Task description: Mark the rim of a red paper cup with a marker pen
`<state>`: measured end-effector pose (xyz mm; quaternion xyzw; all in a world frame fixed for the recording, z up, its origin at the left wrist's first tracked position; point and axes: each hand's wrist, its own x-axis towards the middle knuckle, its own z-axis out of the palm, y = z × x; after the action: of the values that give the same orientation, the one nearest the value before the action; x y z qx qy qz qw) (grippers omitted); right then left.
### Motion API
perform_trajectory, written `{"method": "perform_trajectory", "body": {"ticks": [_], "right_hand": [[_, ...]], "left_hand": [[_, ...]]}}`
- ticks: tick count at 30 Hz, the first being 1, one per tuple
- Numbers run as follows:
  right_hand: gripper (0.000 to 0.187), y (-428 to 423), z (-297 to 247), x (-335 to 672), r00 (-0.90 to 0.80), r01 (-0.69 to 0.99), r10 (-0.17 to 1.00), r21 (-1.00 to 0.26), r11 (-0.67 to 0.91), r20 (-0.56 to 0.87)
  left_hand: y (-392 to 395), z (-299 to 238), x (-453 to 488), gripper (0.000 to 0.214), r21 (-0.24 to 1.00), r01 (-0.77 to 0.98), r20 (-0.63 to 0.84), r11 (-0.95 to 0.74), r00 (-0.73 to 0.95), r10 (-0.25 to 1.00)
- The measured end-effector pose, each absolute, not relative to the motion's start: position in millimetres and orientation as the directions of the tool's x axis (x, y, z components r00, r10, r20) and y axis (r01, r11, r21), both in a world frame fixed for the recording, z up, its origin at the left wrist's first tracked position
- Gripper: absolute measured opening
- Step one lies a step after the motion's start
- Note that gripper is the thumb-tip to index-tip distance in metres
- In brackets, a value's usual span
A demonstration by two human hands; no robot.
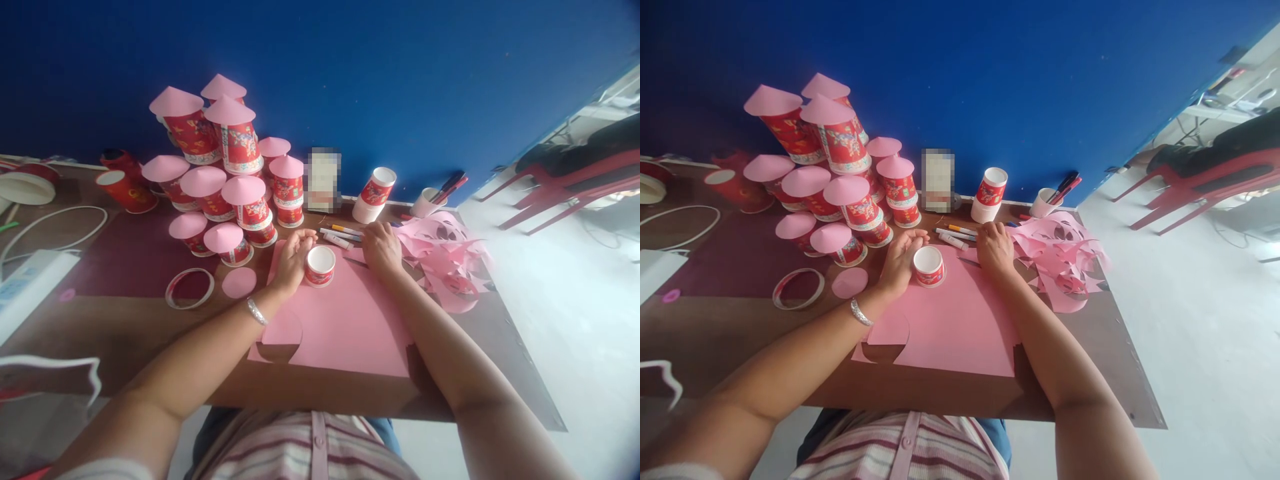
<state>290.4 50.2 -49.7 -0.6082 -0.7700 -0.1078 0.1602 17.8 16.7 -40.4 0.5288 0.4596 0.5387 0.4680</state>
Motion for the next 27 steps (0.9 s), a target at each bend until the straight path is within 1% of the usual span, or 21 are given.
{"method": "perform_trajectory", "body": {"ticks": [5,10,19,27], "right_hand": [[0.038,47.3,-45.4,287.4,-0.244,0.966,0.899,0.009,0.259,0.364],[0.034,44.5,-40.3,283.9,-0.28,0.959,0.914,0.055,0.277,0.294],[0.026,44.3,-38.4,288.1,-0.251,0.966,0.932,0.005,0.258,0.263],[0.022,42.7,-41.8,290.9,-0.232,0.957,0.913,-0.087,0.276,0.337]], "left_hand": [[18.3,-42.4,19.2,0.052,0.994,-0.03,0.107,-0.107,0.004,0.994],[19.2,-44.7,16.6,0.051,0.992,-0.073,0.107,-0.105,0.013,0.994],[21.6,-45.9,13.2,0.053,0.983,-0.155,0.106,-0.103,0.008,0.994],[24.1,-48.8,11.3,0.05,0.983,-0.138,0.12,-0.118,0.01,0.993]]}}
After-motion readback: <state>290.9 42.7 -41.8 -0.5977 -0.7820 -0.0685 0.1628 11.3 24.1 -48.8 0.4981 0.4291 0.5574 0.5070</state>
